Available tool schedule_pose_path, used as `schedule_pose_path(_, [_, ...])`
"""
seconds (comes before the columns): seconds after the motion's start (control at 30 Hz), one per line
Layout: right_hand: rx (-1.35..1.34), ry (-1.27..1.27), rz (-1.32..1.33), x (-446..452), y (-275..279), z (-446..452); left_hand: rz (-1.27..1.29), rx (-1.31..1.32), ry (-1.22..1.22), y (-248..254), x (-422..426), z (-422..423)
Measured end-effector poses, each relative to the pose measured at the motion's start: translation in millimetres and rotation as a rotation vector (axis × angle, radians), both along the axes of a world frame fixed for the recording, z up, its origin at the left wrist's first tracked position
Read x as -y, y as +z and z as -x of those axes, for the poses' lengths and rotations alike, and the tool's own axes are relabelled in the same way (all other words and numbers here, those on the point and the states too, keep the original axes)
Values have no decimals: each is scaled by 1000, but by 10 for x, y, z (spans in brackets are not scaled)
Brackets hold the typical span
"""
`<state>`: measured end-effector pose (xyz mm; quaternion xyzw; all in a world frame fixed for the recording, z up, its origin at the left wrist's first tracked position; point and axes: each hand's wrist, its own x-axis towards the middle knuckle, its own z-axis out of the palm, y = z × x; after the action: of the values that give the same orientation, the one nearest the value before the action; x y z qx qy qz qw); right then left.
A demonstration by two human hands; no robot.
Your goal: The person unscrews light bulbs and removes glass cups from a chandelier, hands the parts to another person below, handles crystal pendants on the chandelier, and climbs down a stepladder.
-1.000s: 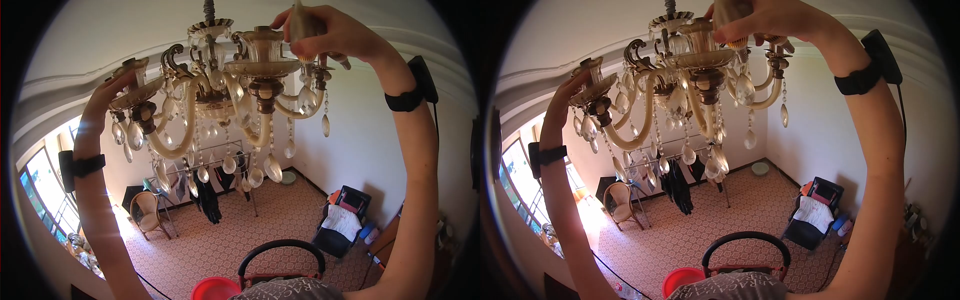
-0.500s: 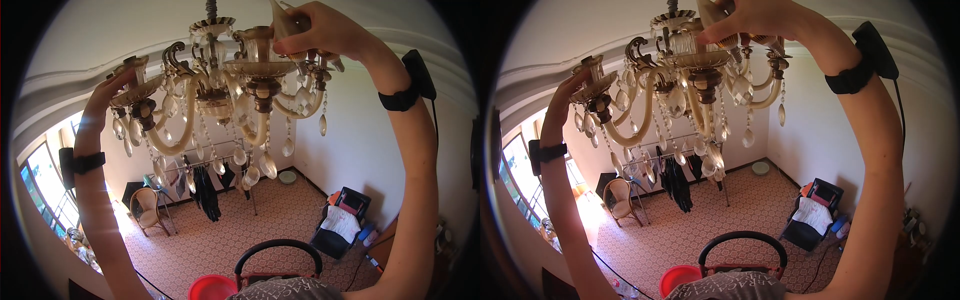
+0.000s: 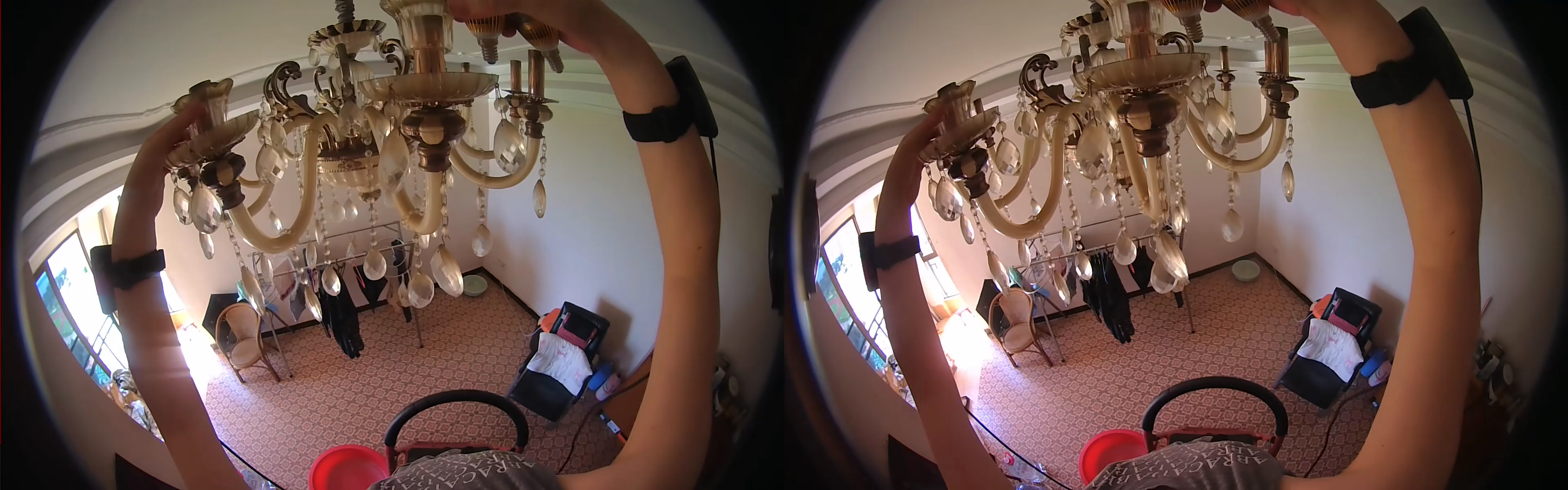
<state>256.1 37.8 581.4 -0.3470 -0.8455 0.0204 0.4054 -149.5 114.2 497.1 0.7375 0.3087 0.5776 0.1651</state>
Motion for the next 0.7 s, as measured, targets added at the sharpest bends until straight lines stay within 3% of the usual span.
schedule_pose_path(0.37, [12,15,-88,-56,90,7,-39,-63,173,24,-61,123])
schedule_pose_path(0.43, [24,27,-99,-59,92,10,-319,195,449,-4,-100,-32])
schedule_pose_path(0.47, [37,38,-106,-62,82,17,-319,195,451,17,-85,-106])
schedule_pose_path(0.53, [29,35,-126,-67,59,55,-585,207,562,98,7,-291])
schedule_pose_path(0.57, [22,28,-144,-70,46,70,-585,207,564,111,112,-471])
schedule_pose_path(0.63, [41,17,-173,-63,23,92,-553,125,257,110,320,-786])
schedule_pose_path(0.7, [63,7,-200,-65,18,115,-746,-227,206,220,127,-797])
